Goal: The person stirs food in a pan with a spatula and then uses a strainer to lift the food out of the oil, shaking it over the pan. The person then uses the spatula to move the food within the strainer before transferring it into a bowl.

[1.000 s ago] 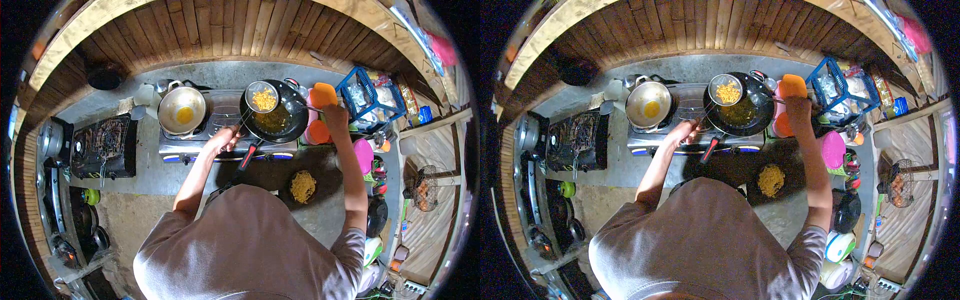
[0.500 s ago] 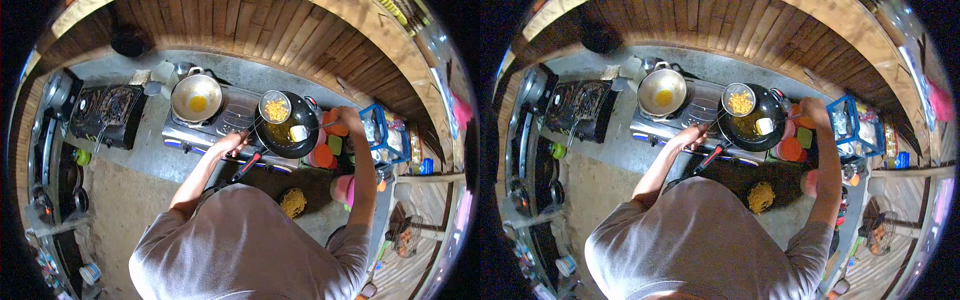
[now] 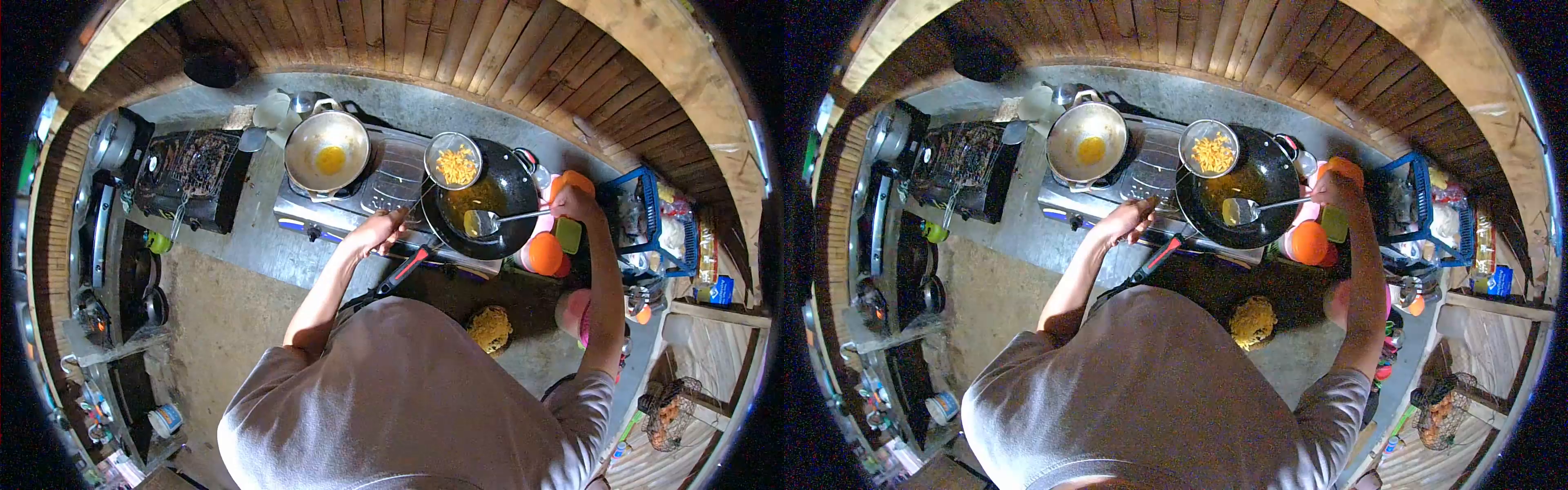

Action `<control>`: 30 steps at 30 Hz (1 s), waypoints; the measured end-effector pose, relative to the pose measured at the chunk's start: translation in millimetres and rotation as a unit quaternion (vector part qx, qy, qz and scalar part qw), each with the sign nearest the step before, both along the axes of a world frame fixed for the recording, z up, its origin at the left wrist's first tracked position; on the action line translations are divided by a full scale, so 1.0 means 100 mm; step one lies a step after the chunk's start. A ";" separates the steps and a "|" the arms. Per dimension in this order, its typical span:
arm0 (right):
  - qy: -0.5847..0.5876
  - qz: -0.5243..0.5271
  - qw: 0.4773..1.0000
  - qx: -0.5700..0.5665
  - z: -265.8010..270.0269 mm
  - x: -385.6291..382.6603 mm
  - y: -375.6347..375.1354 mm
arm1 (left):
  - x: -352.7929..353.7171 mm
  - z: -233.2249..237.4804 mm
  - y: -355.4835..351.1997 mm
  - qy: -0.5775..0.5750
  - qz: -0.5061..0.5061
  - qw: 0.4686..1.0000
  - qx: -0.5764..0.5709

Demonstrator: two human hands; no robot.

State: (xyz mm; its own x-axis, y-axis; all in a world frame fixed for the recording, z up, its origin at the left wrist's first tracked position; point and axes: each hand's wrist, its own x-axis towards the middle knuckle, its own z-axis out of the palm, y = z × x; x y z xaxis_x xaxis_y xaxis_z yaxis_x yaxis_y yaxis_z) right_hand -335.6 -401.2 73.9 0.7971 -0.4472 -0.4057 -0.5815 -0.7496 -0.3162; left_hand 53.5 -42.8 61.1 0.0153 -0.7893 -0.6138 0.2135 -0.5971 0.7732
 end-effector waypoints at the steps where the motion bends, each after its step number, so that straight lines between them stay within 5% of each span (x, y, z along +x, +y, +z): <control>1: -0.023 -0.021 0.996 0.080 0.05 0.02 0.05 | -0.02 0.00 -0.01 -0.004 0.000 1.000 0.001; 12: -0.132 -0.051 0.967 0.211 0.12 -0.07 0.24 | -0.08 -0.09 -0.10 -0.028 -0.013 0.999 0.011; 14: -0.038 -0.063 0.997 0.039 0.74 0.04 0.52 | -0.11 -0.07 -0.10 -0.044 -0.021 0.999 0.021; 16: -0.080 -0.092 0.991 -0.054 1.05 0.05 0.75 | -0.13 -0.07 -0.09 -0.058 -0.032 0.997 0.028; 18: -0.178 -0.117 0.952 -0.218 1.22 0.08 1.10 | -0.14 -0.11 -0.06 -0.010 -0.056 0.998 0.000; 21: -0.170 -0.128 0.902 -0.377 1.01 0.17 1.46 | -0.20 -0.12 -0.02 0.082 -0.033 0.996 0.017; 30: -0.091 -0.292 0.824 -0.478 1.12 0.05 1.94 | -0.12 -0.23 0.05 0.143 -0.063 0.987 0.037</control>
State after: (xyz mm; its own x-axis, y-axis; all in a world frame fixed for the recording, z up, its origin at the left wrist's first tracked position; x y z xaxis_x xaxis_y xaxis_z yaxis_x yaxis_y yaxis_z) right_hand -330.4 -207.6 186.3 0.3414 -0.8220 0.4558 -0.9393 -0.3158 0.1341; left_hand 41.7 -37.6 37.6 -0.2628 -0.7267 -0.6347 0.3366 -0.6856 0.6455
